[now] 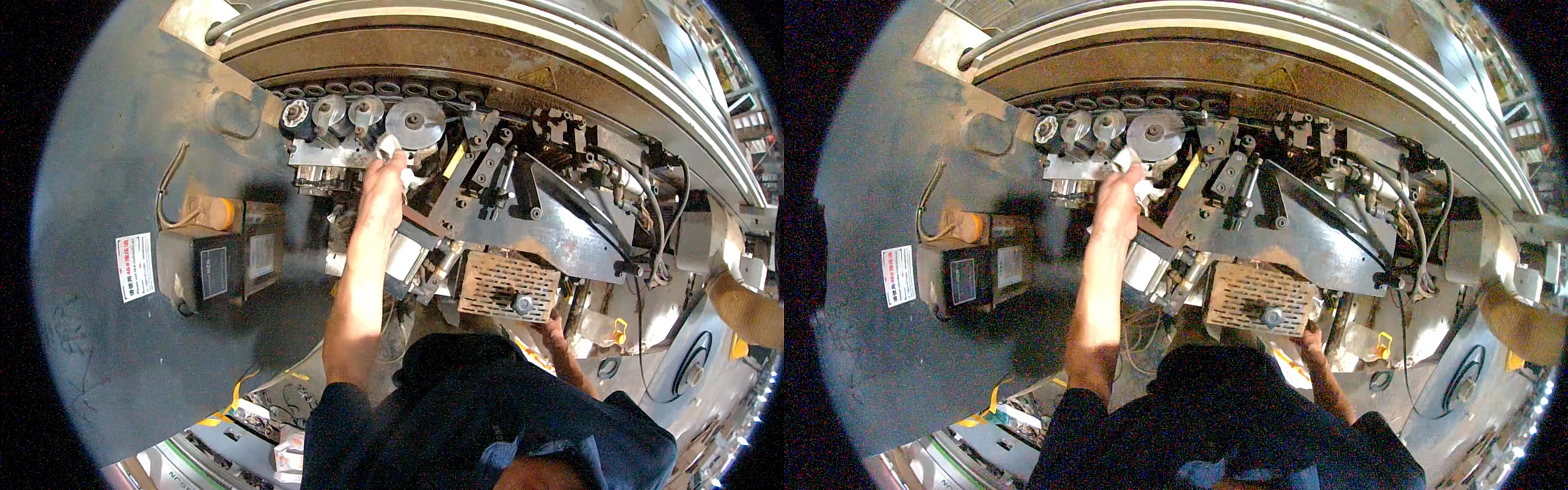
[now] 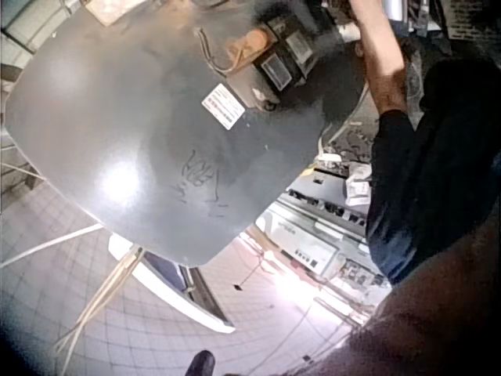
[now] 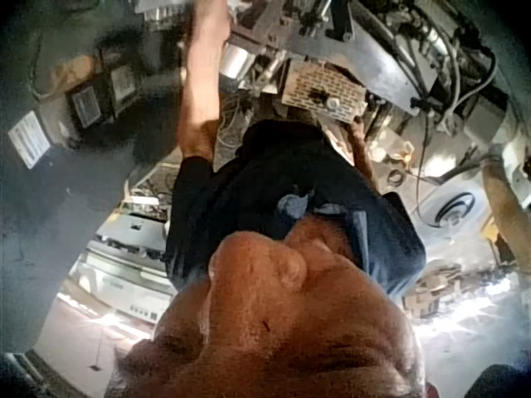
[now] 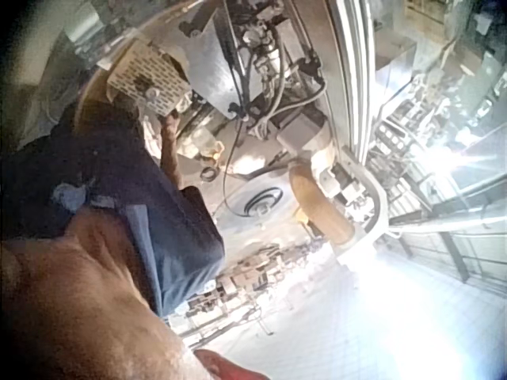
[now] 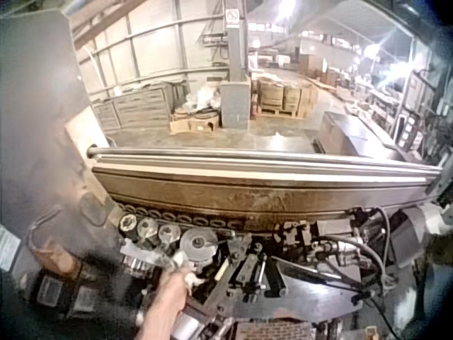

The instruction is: The person applies a liquid from a bottle to a cloth and uses it to wipe and clean various internal components of an industrial machine, including rollers and metal guides, then uses a wrench to tighten a bolt.

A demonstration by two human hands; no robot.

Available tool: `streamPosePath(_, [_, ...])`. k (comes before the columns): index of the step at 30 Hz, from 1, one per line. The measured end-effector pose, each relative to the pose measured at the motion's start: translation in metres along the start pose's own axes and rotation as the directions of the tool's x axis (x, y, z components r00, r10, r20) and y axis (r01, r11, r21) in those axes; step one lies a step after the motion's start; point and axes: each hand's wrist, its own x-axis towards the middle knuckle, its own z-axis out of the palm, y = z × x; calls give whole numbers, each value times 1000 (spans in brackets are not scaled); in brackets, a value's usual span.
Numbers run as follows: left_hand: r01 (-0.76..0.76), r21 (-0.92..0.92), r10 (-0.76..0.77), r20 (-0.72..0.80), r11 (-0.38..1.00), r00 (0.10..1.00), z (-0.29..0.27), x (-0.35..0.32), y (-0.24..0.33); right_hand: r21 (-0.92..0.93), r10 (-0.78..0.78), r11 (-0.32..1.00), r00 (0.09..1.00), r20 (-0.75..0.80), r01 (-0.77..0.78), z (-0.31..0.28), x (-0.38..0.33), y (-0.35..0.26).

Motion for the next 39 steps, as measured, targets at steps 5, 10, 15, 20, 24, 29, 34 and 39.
streamPosePath(5, [-38,-153,44,34,988,998,0,-7,2,-12,96,995,986,-137,-98,-13,-12,7])
streamPosePath(10, [25,-58,-29,-76,998,997,-8,15,-8,29,90,996,996,10,-90,-19,-1,5])
streamPosePath(15, [-51,-377,19,-86,925,996,-37,8,-18,-14,36,999,999,4,-36,-55,4,38])
streamPosePath(20, [-252,-559,271,-50,790,961,-81,-18,11,-254,188,942,972,-142,-219,-40,-26,-2])
streamPosePath(24, [-465,-234,422,-215,854,881,-78,-66,4,-94,111,992,940,323,-84,-84,-51,3])
streamPosePath(29, [-283,-302,126,-451,910,884,-132,-48,-16,-340,253,929,919,304,-143,-46,-66,-41])
streamPosePath(34, [-278,-243,145,-454,929,879,-133,-63,-13,-340,181,940,803,567,28,36,-94,-107])
streamPosePath(39, [-243,-303,199,-168,921,965,-88,-53,-16,-493,241,863,947,211,-110,13,-107,-73])
